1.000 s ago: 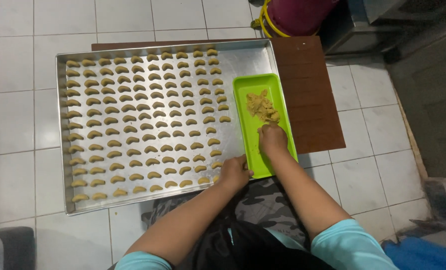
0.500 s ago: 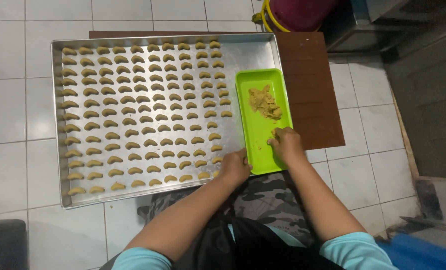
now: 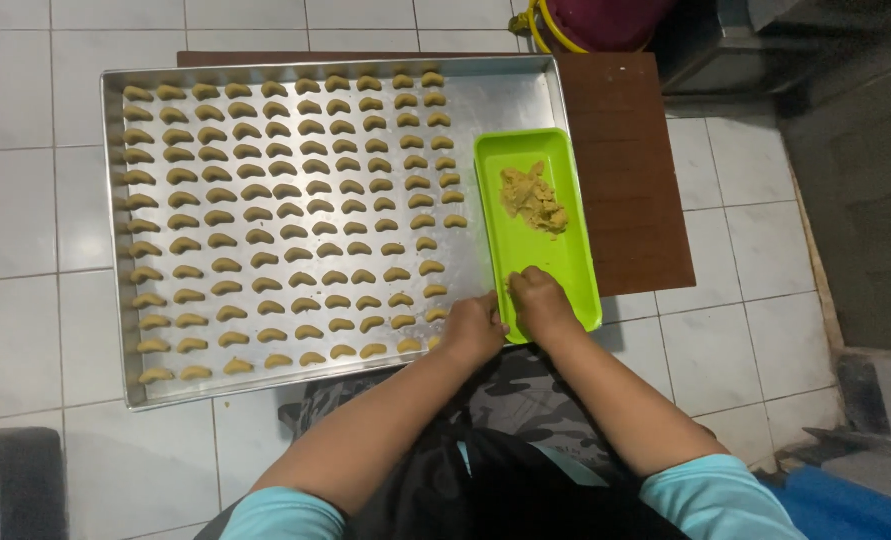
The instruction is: Shaping small pieces of dough into crescent forms and arranging them in rows on a baking tray.
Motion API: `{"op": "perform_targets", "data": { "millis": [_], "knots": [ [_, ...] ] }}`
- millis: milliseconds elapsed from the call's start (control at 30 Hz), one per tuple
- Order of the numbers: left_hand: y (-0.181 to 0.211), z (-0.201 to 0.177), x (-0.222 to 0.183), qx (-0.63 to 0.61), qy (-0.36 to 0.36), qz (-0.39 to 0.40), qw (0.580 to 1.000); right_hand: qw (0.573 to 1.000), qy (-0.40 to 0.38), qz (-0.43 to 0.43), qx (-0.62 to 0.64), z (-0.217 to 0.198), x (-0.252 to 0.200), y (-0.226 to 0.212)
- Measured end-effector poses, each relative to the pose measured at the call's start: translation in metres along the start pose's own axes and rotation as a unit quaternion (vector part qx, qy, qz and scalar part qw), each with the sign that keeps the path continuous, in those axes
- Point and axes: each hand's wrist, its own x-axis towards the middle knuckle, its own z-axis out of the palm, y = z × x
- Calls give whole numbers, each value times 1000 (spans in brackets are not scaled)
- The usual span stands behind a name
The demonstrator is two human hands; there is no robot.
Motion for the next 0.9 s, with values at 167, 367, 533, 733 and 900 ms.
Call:
{"op": "perform_targets", "data": {
  "millis": [167,367,533,733,900],
  "knots": [
    [10,-32,-13,-81,13,-30,996,880,-65,226,414,-54,28,4],
    [18,-53,-33,-588,-25,-102,802,718,-98,215,655,-102,25,-59],
    [6,-61,-43,-768,-116,-57,628,923,86,-64,368,-129,21,-151],
    [5,-87,-72,-767,-166,13,620,928,129,-53,346,-142,36,-154],
    [6,-86,-85,-838,-212,-24,503,902,122,-153,386,-136,66,-165]
  ]
}}
